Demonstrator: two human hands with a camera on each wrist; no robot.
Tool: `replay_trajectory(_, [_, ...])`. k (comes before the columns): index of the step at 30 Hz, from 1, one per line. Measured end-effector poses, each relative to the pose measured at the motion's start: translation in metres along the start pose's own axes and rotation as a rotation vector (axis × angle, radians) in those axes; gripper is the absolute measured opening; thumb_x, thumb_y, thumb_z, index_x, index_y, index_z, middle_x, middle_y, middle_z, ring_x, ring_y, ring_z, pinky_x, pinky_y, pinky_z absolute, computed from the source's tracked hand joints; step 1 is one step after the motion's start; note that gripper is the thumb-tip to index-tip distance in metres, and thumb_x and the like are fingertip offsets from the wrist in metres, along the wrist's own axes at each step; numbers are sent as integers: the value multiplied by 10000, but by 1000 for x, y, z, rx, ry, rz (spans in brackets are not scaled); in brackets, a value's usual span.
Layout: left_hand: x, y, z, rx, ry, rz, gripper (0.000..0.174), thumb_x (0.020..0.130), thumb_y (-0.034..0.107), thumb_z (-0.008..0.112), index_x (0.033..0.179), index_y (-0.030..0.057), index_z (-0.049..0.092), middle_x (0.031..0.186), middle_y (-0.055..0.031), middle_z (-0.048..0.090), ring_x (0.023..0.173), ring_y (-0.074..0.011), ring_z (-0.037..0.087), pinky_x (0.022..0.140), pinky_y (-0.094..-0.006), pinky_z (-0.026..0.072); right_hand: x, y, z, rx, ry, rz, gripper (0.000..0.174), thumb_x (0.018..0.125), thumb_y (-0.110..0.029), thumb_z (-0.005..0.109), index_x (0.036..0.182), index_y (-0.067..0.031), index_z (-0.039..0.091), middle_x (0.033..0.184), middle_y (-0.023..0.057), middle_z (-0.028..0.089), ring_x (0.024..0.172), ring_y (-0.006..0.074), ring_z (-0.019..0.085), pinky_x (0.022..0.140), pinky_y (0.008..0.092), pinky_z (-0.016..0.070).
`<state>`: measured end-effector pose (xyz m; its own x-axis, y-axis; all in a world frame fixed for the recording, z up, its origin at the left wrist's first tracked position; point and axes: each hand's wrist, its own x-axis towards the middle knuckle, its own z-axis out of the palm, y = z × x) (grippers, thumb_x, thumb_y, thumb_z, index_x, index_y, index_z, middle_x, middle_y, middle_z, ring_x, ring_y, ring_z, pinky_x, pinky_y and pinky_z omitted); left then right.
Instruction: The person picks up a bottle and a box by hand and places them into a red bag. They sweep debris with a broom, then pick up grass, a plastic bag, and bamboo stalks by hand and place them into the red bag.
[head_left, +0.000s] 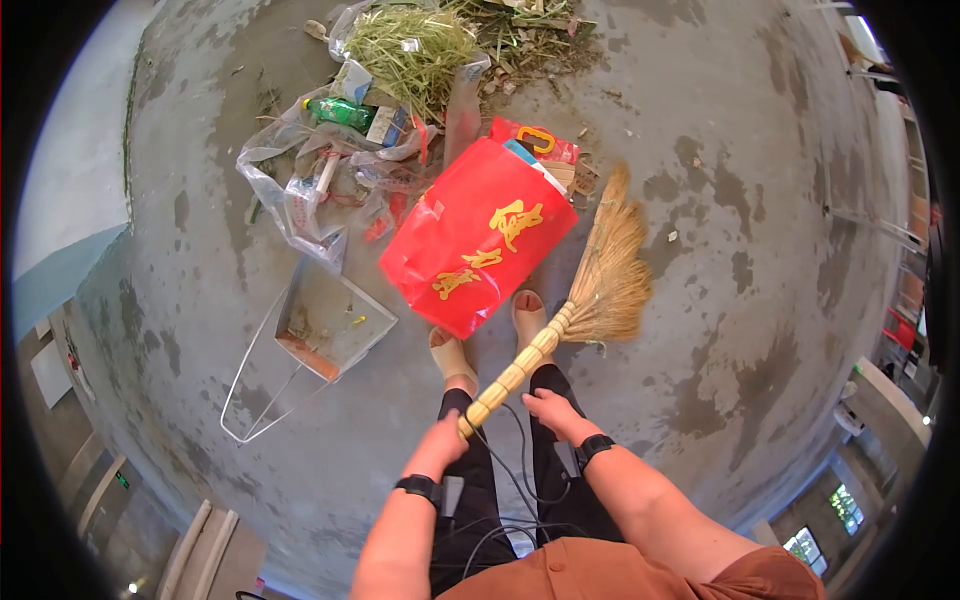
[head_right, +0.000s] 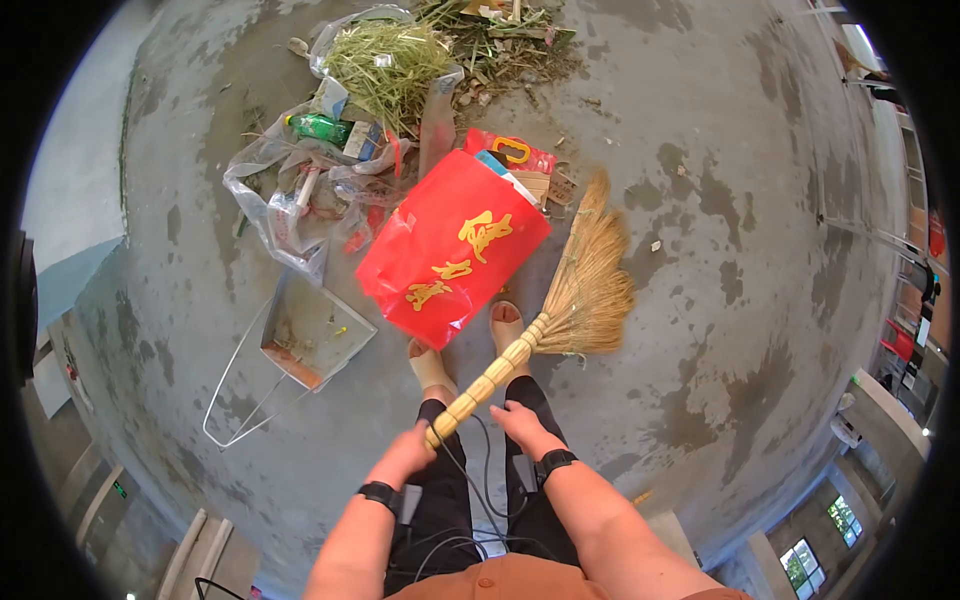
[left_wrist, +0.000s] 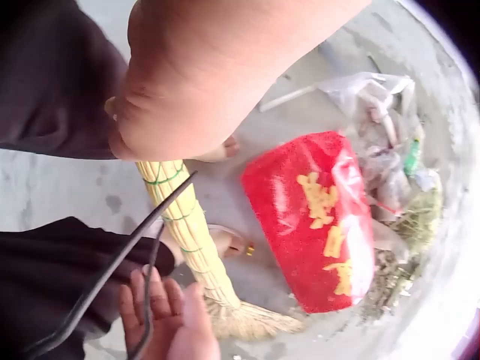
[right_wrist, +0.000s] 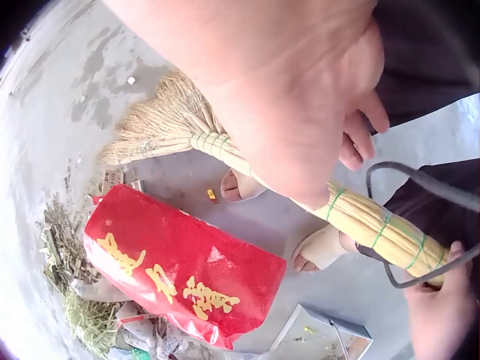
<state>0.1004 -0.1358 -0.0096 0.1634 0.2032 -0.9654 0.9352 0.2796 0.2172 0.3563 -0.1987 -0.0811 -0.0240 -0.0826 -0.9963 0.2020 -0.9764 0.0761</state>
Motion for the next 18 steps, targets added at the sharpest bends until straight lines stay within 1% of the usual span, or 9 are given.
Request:
replay_trajectory(1, [-7, 6, -31, 44, -18, 45, 571, 814, 179, 711, 1333, 49, 513, 1087, -268, 692, 1031, -445, 658, 896, -510, 532, 10, 8, 1, 69, -20, -125, 735, 967, -466, 617, 1527, -43, 399, 1269, 132, 618, 1178, 221, 598, 986, 373, 493])
replay_trajectory(3, [-24, 20, -84, 24, 33, 118, 618, 795, 315, 799, 1297, 51, 553, 1091, -231, 703, 1050, -426, 655, 890, -496, 534, -58, -50, 0, 257, -116, -153, 669, 998, -440, 594, 1486, -15, 422, 1237, 119, 627, 1158, 204, 602, 969, 360, 502])
replay_trajectory(5, [-41, 44, -124, -126, 20, 192, 601, 795, 330, 798, 1301, 69, 605, 1107, -231, 704, 1055, -410, 662, 894, -475, 534, -96, -83, 5, 540, -263, -228, 355, 1053, -393, 531, 1278, -119, 547, 1188, 44, 625, 1056, 121, 609, 900, 290, 503])
replay_trajectory(8, [-80, 115, -166, -36, 194, 321, 447, 799, 307, 705, 1169, 58, 667, 1046, -250, 703, 1000, -421, 673, 862, -475, 533, -143, -119, 5, 680, -481, -487, 350, 1077, -393, 478, 1271, -109, 541, 1138, 7, 633, 1006, 121, 614, 886, 317, 515])
replay_trajectory(9, [-89, 132, -170, -64, 213, 367, 424, 836, 297, 620, 1163, 31, 667, 1002, -284, 693, 986, -453, 659, 833, -480, 526, -150, -124, 1, 650, -447, -443, 339, 1083, -379, 466, 1287, -116, 526, 1079, 1, 642, 931, 118, 625, 825, 305, 528])
replay_trajectory(11, [-108, 162, -179, 21, 251, 348, 411, 826, 284, 616, 1120, 2, 670, 1014, -284, 695, 993, -438, 668, 850, -475, 523, -176, -127, -11, 701, -370, -462, 360, 1066, -378, 503, 1329, -131, 497, 1042, 24, 625, 885, 140, 645, 743, 299, 543])
replay_trajectory(14, [-142, 195, -171, 85, 230, 357, 472, 823, 285, 618, 1187, -14, 642, 1029, -283, 698, 993, -441, 671, 856, -480, 524, -209, -112, -45, 798, -297, -488, 389, 1064, -355, 507, 1371, -120, 454, 1032, 60, 604, 883, 167, 649, 753, 323, 570])
replay_trajectory(16, [-157, 200, -154, 74, 344, 429, 636, 827, 289, 617, 1372, -17, 502, 1020, -303, 692, 976, -453, 673, 851, -493, 530, -225, -96, -63, 768, -225, -409, 350, 1046, -373, 542, 1269, -103, 547, 975, 33, 583, 846, 151, 624, 727, 281, 528])
replay_trajectory(18, [-177, 212, -134, 75, 323, 397, 709, 833, 292, 611, 1437, -13, 401, 1012, -315, 688, 969, -459, 674, 851, -500, 531, -224, -82, -71, 683, -154, -410, 332, 1037, -388, 556, 1206, -104, 593, 929, 13, 579, 831, 142, 613, 714, 265, 509])
